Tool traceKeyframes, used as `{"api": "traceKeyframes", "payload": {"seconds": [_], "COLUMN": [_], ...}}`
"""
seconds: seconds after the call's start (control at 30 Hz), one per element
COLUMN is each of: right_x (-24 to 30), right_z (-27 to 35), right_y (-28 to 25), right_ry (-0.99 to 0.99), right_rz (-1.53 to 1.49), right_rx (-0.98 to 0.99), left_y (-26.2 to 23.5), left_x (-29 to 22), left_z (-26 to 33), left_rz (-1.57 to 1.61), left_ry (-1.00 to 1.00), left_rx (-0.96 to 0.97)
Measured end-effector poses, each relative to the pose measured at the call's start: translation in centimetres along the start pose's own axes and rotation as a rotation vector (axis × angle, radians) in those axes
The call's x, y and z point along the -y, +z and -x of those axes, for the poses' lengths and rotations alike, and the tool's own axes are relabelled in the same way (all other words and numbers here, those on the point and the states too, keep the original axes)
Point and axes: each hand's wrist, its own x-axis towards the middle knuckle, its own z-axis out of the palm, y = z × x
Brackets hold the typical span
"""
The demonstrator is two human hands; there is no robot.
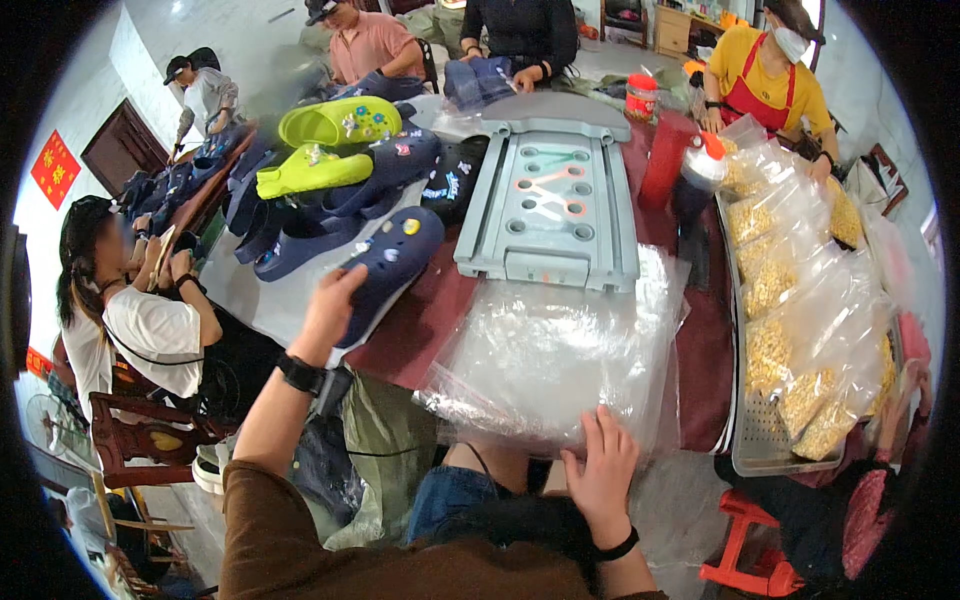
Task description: Packing finished blue clogs into plastic bags at a production table.
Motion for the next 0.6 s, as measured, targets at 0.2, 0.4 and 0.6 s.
{"api": "traceKeyframes", "payload": {"seconds": [0.2, 0.4, 0.6], "right_x": [-0.3, -0.7, -0.7], "right_z": [0.3, 0.1, -1.4], "right_y": [-0.3, -0.6, -1.2], "right_ry": [0.010, 0.021, -0.026], "right_rz": [0.000, -0.052, 0.021], "right_rx": [0.028, 0.092, 0.141], "left_y": [2.4, -0.1, -0.2], "left_x": [0.1, 2.3, 3.5], "left_z": [-3.3, -14.1, -21.3], "left_rz": [-0.392, -1.025, -1.126], "left_ry": [0.060, 0.671, 0.526], "left_rx": [0.210, -0.270, -0.354]}}
